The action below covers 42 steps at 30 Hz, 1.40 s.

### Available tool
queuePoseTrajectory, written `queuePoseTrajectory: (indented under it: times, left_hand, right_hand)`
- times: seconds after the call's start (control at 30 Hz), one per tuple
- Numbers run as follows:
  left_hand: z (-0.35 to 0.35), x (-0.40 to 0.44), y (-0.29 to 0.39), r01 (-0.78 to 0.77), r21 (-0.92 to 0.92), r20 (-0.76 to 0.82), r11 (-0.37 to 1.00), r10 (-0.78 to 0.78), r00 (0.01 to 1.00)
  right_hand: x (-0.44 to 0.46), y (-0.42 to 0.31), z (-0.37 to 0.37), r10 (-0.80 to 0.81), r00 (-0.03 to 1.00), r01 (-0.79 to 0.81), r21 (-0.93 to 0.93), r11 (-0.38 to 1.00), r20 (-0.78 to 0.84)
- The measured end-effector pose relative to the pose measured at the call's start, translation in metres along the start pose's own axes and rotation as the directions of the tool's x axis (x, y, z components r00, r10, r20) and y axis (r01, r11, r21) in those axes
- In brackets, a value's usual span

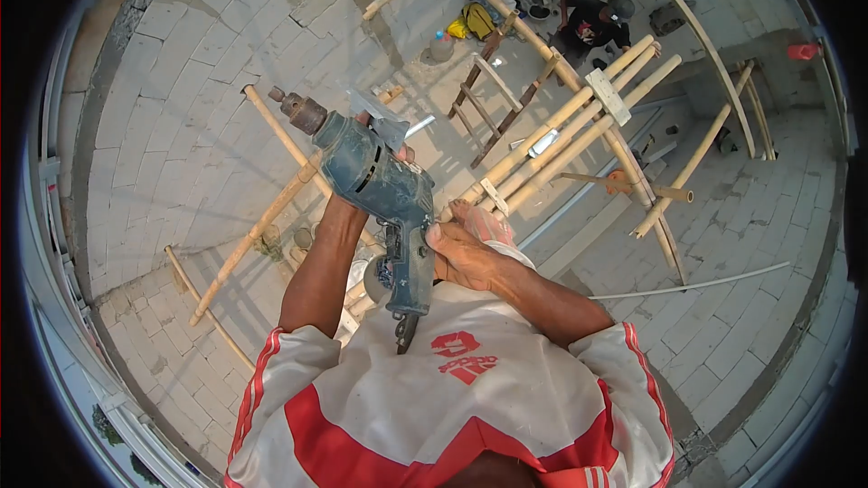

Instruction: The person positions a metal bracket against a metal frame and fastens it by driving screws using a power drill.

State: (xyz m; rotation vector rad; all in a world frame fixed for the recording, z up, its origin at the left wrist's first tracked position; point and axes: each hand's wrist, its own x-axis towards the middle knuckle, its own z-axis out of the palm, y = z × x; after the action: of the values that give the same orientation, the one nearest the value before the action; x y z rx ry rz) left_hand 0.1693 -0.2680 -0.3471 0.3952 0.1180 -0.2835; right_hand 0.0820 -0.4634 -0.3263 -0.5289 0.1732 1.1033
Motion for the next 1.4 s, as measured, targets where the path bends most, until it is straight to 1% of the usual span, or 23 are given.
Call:
queuePoseTrajectory:
  times: [0.03, 0.13, 0.17, 0.2, 0.3, 0.37, 0.4, 0.43, 0.53, 0.57, 0.67, 0.73, 0.77, 0.83, 0.93, 1.03, 1.1, 1.13, 1.17, 1.23, 1.27, 1.3, 1.4]
  left_hand:
    - [0.007, -0.006, -0.001, -0.037, -0.088, 0.057, 0.995, 0.043, 0.997]
    - [0.011, -0.025, 0.004, -0.138, -0.192, 0.05, 0.972, 0.15, 0.987]
    - [-0.002, -0.029, 0.016, -0.15, 0.029, 0.2, 0.988, 0.141, 0.97]
    - [-0.012, -0.036, 0.023, -0.148, 0.027, 0.188, 0.989, 0.141, 0.972]
    - [-0.001, -0.052, 0.037, -0.231, 0.152, 0.048, 0.961, 0.226, 0.973]
    - [-0.009, -0.055, 0.041, -0.226, 0.225, 0.027, 0.948, 0.226, 0.974]
    - [-0.012, -0.059, 0.045, -0.209, 0.293, 0.011, 0.933, 0.215, 0.976]
    - [-0.008, -0.063, 0.046, -0.22, 0.302, -0.002, 0.928, 0.231, 0.973]
    - [0.009, -0.071, 0.038, -0.183, 0.12, -0.063, 0.976, 0.191, 0.98]
    - [0.011, -0.074, 0.035, -0.196, 0.167, -0.086, 0.966, 0.213, 0.973]
    - [-0.008, -0.076, 0.031, -0.22, 0.359, -0.121, 0.907, 0.279, 0.953]
    - [-0.023, -0.075, 0.032, -0.044, 0.187, -0.52, 0.981, 0.137, 0.843]
    - [-0.017, -0.072, 0.033, -0.077, 0.215, -0.507, 0.974, 0.178, 0.843]
    - [-0.007, -0.066, 0.029, -0.111, 0.296, -0.641, 0.949, 0.283, 0.713]
    - [-0.01, -0.066, 0.029, -0.065, 0.176, -0.642, 0.982, 0.165, 0.749]
    - [0.019, -0.065, 0.029, -0.029, 0.177, -0.647, 0.984, 0.138, 0.75]
    - [0.01, -0.065, 0.028, 0.017, 0.145, -0.634, 0.989, 0.08, 0.769]
    - [0.007, -0.066, 0.027, 0.006, 0.147, -0.628, 0.989, 0.088, 0.773]
    - [0.005, -0.066, 0.027, 0.016, 0.114, -0.619, 0.993, 0.058, 0.783]
    - [0.013, -0.064, 0.029, 0.017, 0.092, -0.597, 0.996, 0.041, 0.801]
    - [0.026, -0.063, 0.033, 0.065, 0.117, -0.624, 0.991, 0.022, 0.781]
    - [0.034, -0.064, 0.034, 0.113, 0.14, -0.655, 0.984, 0.006, 0.756]
    - [0.031, -0.065, 0.032, 0.051, 0.097, -0.643, 0.994, 0.023, 0.766]
  right_hand:
    - [-0.001, -0.003, -0.019, 0.011, 0.996, -0.004, -0.082, 0.997, 0.091]
    - [-0.019, -0.048, -0.036, -0.115, 0.97, -0.041, -0.612, 0.79, -0.214]
    - [-0.021, -0.051, -0.046, -0.215, 0.929, -0.068, -0.71, 0.701, -0.301]
    - [-0.022, -0.052, -0.052, -0.205, 0.93, -0.076, -0.704, 0.706, -0.306]
    - [-0.018, -0.053, -0.065, -0.132, 0.99, -0.02, -0.963, 0.269, -0.057]
    - [-0.005, -0.041, -0.072, -0.124, 0.991, 0.067, -0.979, 0.19, 0.044]
    - [0.004, -0.034, -0.072, -0.121, 0.983, 0.152, -0.982, 0.113, 0.138]
    - [0.012, -0.033, -0.059, -0.045, 0.994, 0.109, -0.94, 0.323, 0.099]
    - [0.042, -0.015, -0.038, 0.067, 0.976, 0.166, -0.903, 0.395, 0.209]
    - [0.051, -0.012, -0.033, 0.092, 0.962, 0.206, -0.908, 0.366, 0.256]
    - [0.069, 0.001, -0.02, 0.119, 0.919, 0.367, -0.926, 0.092, 0.376]
    - [0.075, 0.011, -0.012, 0.131, 0.887, 0.459, -0.875, -0.156, 0.442]
    - [0.076, 0.013, -0.007, 0.145, 0.87, 0.493, -0.824, -0.279, 0.472]
    - [0.074, 0.018, 0.004, 0.199, 0.857, 0.509, -0.722, -0.468, 0.475]
    - [0.065, 0.041, 0.009, 0.281, 0.872, 0.485, -0.639, -0.596, 0.4]
    - [0.072, 0.066, -0.002, 0.064, 0.805, 0.505, -0.624, -0.596, 0.59]
    - [0.062, 0.044, 0.022, 0.309, 0.609, 0.662, -0.254, -0.705, 0.731]
    - [0.065, 0.052, 0.014, 0.316, 0.605, 0.663, -0.242, -0.708, 0.731]
    - [0.07, 0.06, 0.006, 0.297, 0.699, 0.715, -0.624, -0.316, 0.65]
    - [0.071, 0.065, -0.001, 0.337, 0.762, 0.54, -0.83, 0.14, 0.552]
    - [0.063, 0.054, 0.018, 0.341, 0.702, 0.712, -0.612, -0.343, 0.626]
    - [0.059, 0.048, 0.029, 0.388, 0.629, 0.664, -0.206, -0.718, 0.674]
    - [0.056, 0.053, 0.02, 0.38, 0.582, 0.708, -0.218, -0.672, 0.719]
